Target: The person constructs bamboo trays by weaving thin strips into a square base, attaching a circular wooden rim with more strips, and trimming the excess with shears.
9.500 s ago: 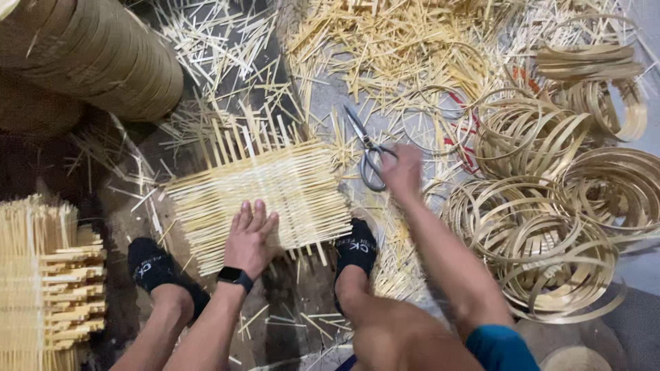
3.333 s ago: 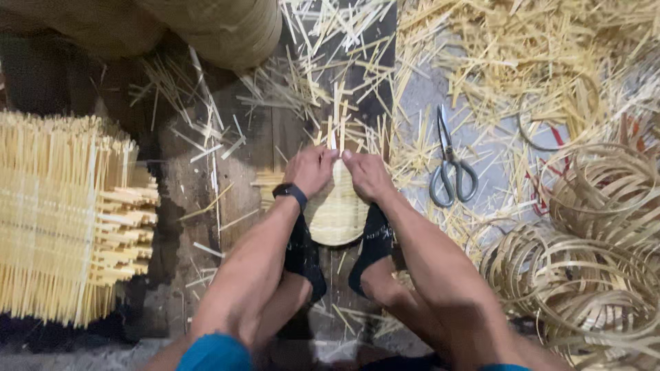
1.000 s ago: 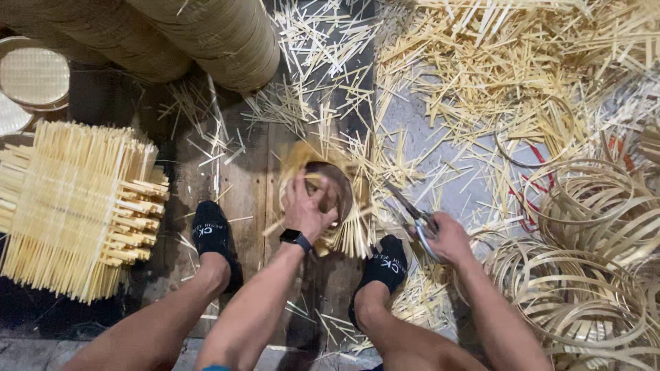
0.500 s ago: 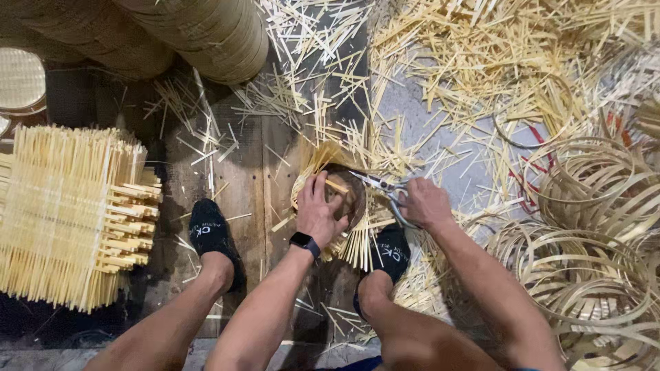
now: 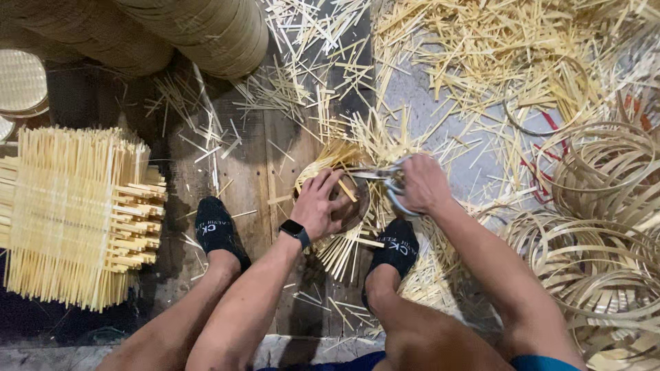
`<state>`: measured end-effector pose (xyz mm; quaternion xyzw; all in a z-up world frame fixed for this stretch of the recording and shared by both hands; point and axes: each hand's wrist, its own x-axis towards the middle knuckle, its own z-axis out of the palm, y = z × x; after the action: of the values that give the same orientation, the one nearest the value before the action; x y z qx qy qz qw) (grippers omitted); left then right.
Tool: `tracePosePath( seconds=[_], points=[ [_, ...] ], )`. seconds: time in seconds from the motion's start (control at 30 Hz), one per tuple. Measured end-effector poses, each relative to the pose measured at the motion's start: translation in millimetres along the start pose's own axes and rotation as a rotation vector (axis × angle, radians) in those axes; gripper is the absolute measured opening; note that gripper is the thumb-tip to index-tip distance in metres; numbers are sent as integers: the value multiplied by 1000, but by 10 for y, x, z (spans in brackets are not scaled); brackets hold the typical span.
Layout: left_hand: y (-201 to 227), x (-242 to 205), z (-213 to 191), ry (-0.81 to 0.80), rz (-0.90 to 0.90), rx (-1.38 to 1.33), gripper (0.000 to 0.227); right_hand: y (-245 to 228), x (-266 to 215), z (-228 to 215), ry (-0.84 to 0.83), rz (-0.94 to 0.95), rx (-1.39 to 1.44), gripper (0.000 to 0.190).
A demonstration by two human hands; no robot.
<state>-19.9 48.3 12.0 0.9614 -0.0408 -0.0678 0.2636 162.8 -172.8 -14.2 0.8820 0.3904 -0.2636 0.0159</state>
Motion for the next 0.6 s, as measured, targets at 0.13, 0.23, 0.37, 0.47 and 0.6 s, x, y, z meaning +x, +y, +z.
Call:
tracePosePath(
  seconds=[0.13,0.23,0.37,0.47,0.6],
  points=[
    [-47,-15,-49,-30,81,96,65,51,168,324,-14,-10,-2,31],
    [228,-204,142,163,-7,207,49,375,85,506,114,-73,-45,32],
    [476,-222,401,325,-471,33,71,391,-87,282,139,-43,-7,51],
    [391,13,493,294,-771,7,91,130,-121,52,116,7,33,63],
    [359,90,494,382,-664,-10,90,-113,110,-14,66,-1,-84,63]
  ],
)
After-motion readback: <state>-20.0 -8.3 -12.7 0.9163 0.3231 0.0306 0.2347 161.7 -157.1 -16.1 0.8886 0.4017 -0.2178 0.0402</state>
